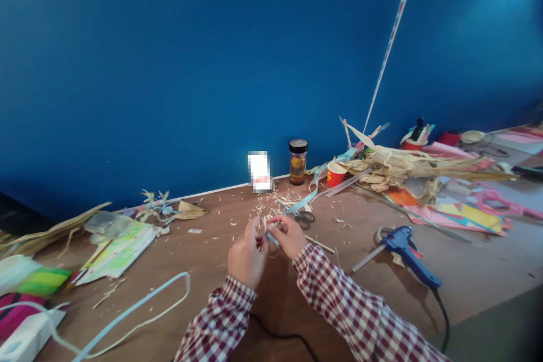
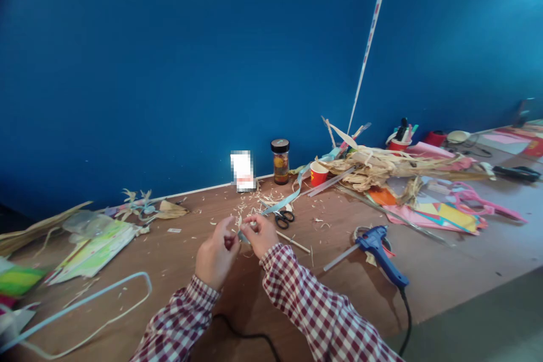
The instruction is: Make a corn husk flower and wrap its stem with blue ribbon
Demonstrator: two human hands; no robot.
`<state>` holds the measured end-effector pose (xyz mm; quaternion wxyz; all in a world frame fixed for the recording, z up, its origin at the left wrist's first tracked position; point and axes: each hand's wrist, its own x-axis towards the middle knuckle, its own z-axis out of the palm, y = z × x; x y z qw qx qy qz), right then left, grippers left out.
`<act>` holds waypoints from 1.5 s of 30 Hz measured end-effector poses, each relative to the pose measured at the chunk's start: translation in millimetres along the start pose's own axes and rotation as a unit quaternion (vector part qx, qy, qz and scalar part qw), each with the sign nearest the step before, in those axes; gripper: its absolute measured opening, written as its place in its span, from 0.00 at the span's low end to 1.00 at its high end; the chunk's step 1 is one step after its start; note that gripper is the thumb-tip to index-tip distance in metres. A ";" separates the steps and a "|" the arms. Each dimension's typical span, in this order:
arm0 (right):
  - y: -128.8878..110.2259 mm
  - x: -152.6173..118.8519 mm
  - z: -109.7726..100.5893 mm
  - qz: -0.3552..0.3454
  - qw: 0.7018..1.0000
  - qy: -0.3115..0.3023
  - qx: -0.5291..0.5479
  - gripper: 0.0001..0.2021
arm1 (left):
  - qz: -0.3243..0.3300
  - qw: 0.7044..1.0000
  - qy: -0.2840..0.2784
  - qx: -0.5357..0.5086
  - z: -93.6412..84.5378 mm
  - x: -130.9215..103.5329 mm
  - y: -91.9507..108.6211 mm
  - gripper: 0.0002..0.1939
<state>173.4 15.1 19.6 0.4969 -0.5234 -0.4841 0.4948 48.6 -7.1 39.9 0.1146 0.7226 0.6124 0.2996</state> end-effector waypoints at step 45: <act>9.0 -9.0 13.3 0.054 0.993 0.096 0.040 0.25 | -0.047 0.998 -0.022 -0.037 1.6 8.6 -10.1 0.11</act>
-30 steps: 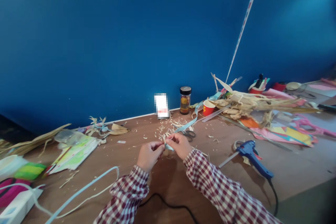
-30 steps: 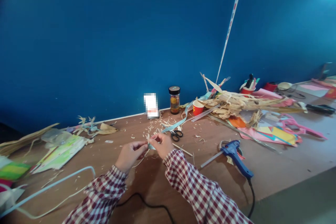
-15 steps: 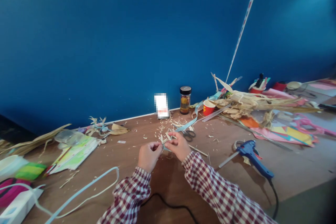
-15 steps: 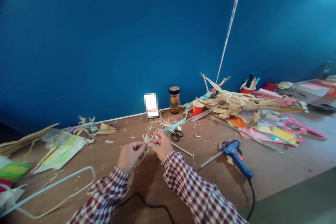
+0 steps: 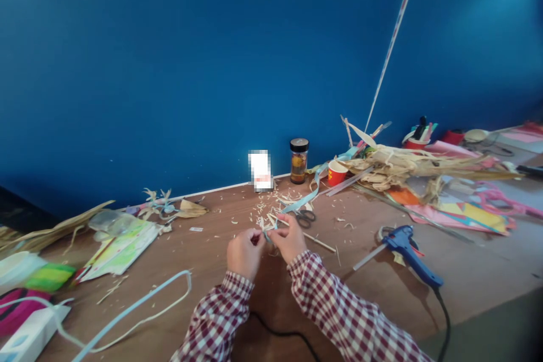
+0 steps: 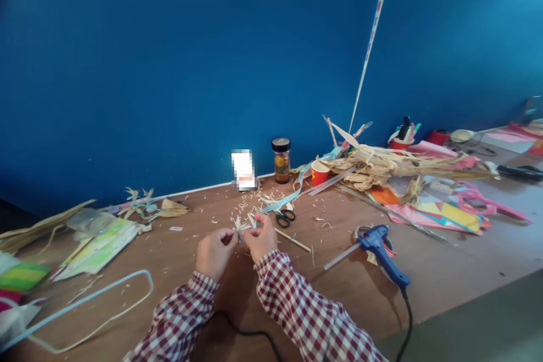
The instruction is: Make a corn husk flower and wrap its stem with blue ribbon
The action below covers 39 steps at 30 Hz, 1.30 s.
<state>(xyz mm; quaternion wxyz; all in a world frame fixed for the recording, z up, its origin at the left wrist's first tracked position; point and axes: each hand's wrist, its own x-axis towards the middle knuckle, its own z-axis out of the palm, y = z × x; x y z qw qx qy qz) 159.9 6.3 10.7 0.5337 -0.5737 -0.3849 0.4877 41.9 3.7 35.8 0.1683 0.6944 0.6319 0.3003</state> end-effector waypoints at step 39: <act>-3.4 -6.3 0.0 -0.106 0.994 0.011 0.017 0.14 | -0.086 0.976 -0.021 -0.200 4.9 9.9 1.2 0.15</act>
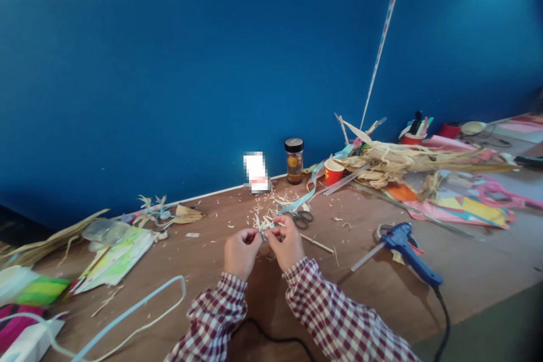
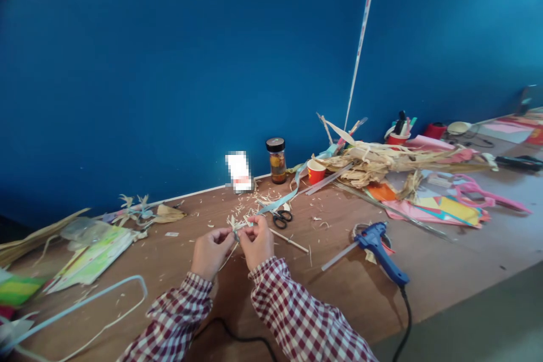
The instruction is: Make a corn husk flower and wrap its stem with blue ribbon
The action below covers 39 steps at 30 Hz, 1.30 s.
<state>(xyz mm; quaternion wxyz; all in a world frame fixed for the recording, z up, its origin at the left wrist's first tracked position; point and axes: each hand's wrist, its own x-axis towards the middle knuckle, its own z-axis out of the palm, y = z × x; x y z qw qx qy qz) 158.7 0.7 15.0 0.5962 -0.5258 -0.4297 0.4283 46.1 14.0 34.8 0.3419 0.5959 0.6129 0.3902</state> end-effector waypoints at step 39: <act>11.7 5.6 -4.2 0.024 0.997 -0.058 -0.038 0.08 | 0.072 0.997 -0.019 0.028 -1.5 -17.9 -4.8 0.16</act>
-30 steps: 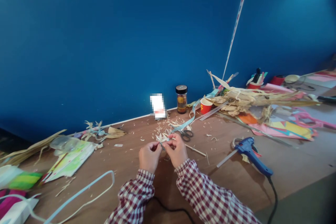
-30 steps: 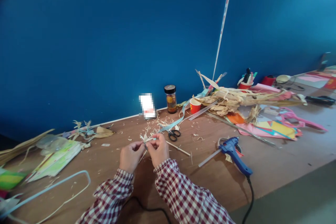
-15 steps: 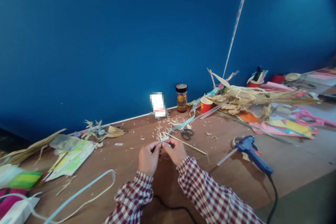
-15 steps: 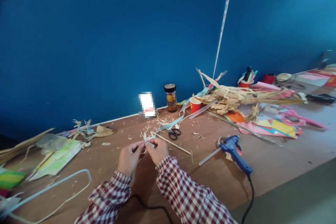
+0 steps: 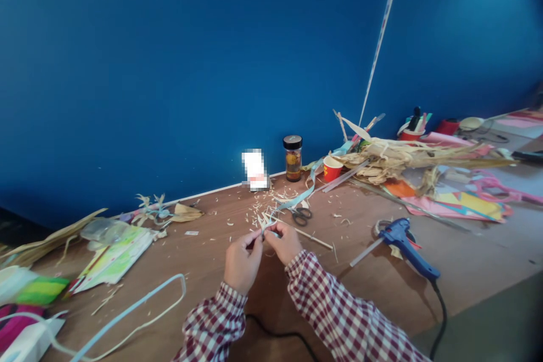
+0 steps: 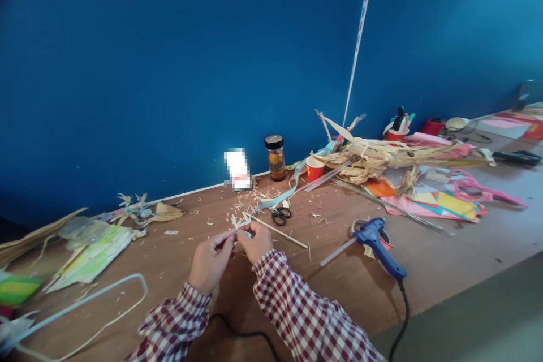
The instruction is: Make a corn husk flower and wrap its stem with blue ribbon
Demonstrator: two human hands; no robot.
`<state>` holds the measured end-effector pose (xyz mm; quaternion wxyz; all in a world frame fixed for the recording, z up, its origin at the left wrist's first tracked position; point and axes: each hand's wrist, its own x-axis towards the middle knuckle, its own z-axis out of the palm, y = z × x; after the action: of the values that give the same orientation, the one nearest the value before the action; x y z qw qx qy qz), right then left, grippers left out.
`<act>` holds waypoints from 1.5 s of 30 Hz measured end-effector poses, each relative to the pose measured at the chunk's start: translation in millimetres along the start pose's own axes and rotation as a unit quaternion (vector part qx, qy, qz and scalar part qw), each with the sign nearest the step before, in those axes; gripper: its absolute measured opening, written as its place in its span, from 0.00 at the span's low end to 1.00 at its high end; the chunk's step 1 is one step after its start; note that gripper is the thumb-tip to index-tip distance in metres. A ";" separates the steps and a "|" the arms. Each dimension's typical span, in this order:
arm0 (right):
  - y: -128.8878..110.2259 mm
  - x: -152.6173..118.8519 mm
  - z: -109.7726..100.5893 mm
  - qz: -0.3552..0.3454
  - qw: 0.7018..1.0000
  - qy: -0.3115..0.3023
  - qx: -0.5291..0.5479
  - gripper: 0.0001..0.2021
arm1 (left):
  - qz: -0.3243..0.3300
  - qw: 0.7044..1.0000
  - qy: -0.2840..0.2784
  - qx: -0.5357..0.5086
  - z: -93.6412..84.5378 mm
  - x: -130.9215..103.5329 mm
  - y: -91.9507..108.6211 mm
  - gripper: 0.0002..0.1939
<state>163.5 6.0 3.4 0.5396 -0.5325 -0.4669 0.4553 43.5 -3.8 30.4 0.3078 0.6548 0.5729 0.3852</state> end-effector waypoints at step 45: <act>-6.2 -5.5 -4.9 -0.176 0.949 0.097 -0.243 0.07 | -0.051 0.989 0.103 -0.092 12.9 3.6 -43.3 0.12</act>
<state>167.4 -0.3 9.4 0.5084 -0.5985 -0.5948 0.1721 32.5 6.9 -12.2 0.3256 0.5504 0.5962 0.4854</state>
